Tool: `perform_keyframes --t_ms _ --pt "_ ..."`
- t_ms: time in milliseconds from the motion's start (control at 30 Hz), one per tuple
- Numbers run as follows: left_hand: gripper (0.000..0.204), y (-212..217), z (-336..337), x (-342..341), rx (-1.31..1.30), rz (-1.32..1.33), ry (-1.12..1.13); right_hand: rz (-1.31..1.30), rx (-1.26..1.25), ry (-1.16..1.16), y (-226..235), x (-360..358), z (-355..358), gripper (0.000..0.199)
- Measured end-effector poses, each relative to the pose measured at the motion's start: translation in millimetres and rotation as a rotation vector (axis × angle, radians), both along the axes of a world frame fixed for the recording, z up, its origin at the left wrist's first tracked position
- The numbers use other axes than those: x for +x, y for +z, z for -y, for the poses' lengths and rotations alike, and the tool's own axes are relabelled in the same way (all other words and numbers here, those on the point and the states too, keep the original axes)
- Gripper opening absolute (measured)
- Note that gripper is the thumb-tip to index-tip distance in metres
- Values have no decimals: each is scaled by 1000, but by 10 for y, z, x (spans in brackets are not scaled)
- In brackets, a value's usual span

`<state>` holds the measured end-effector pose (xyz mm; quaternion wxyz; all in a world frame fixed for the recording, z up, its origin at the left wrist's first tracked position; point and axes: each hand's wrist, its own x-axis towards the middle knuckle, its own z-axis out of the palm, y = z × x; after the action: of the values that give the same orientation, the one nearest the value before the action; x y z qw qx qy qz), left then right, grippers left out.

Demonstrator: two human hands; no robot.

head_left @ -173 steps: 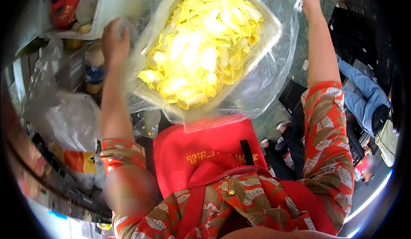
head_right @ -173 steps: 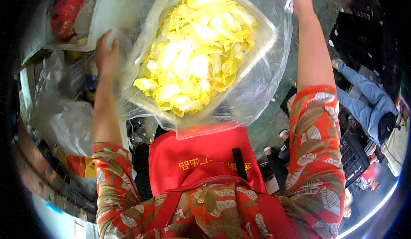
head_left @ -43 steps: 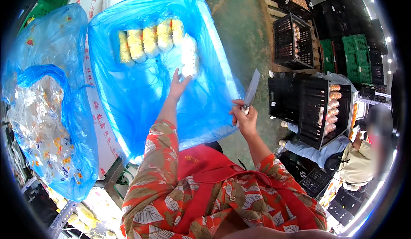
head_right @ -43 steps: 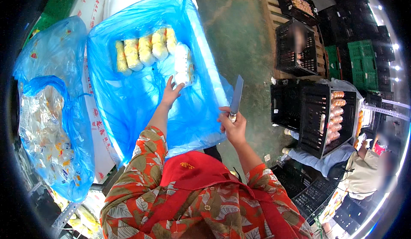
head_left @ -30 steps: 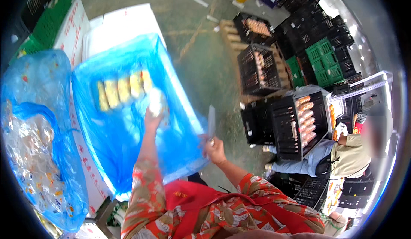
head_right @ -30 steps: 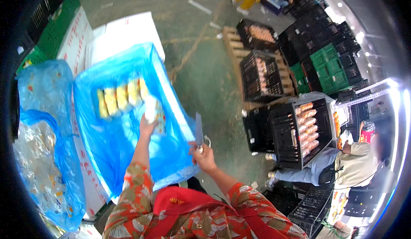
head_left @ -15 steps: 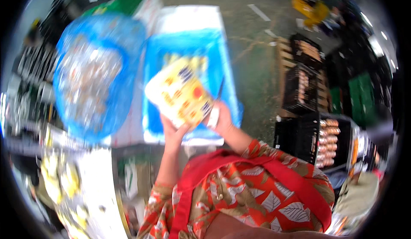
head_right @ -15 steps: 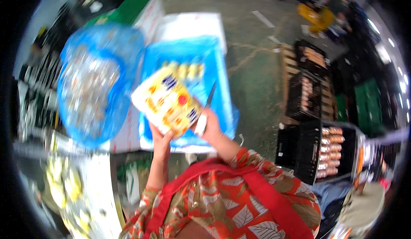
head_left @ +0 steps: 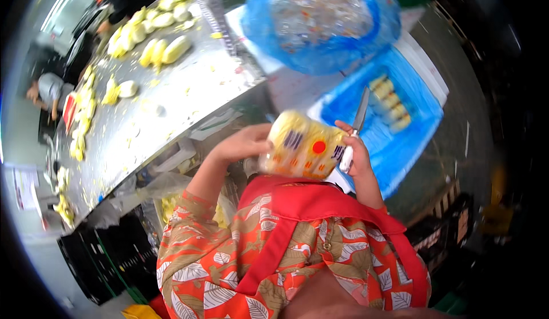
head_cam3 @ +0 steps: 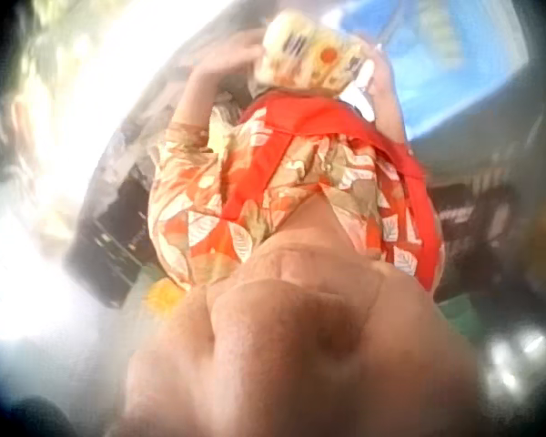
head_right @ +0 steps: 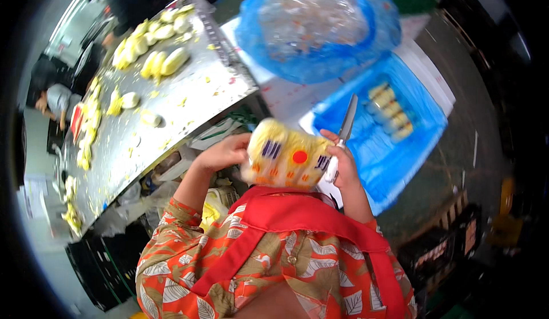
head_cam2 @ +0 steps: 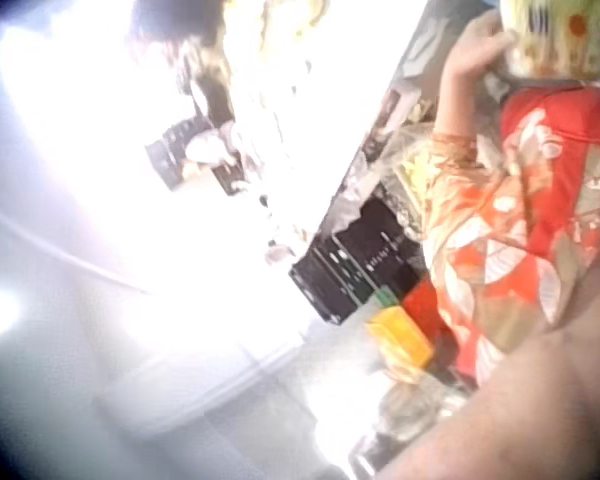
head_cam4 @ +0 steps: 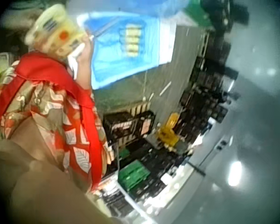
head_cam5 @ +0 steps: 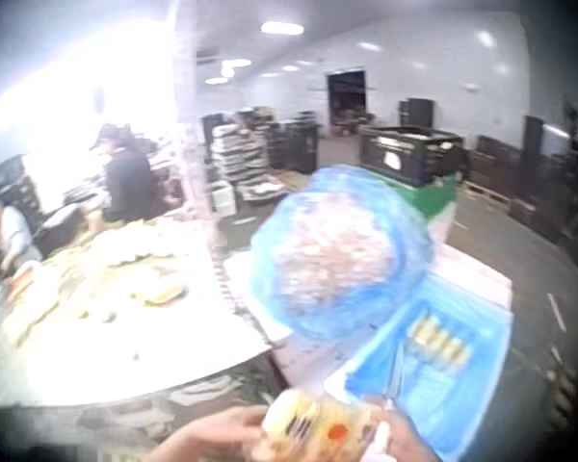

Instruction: The person uses a knife to trim the ends of napa cabbage heads and then slices them into smaller pieces. The cut cabbage is placed into a white plastic basket. The person also handles a plastic bag and transfers cabbage into it.

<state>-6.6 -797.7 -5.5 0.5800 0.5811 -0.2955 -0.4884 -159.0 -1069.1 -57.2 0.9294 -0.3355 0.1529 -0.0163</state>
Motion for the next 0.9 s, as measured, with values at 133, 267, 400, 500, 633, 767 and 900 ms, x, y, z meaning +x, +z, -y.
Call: perform_keyframes --t_ms 133,267,400,500,633,767,900 --pt "65 -125 -554 -144 106 227 396 -36 -245 233 270 624 -646 45" --pt "50 -231 -1340 117 107 274 845 156 -623 154 501 1489 -1437 44" --pt "38 51 -1985 708 -87 215 1155 248 -845 45 1147 2303 -1963 29" --pt "39 272 -2414 1091 -135 381 1281 127 -983 277 1342 2477 -2279 23" --pt "41 418 -2646 1458 -282 389 1403 304 -1102 400 1166 2676 -2757 26" --pt "40 414 -2742 1694 -354 372 1482 498 -1218 497 1142 2969 -3047 28" --pt "43 447 -2782 1800 -408 397 1514 332 -1093 623 1376 3108 -3202 30"
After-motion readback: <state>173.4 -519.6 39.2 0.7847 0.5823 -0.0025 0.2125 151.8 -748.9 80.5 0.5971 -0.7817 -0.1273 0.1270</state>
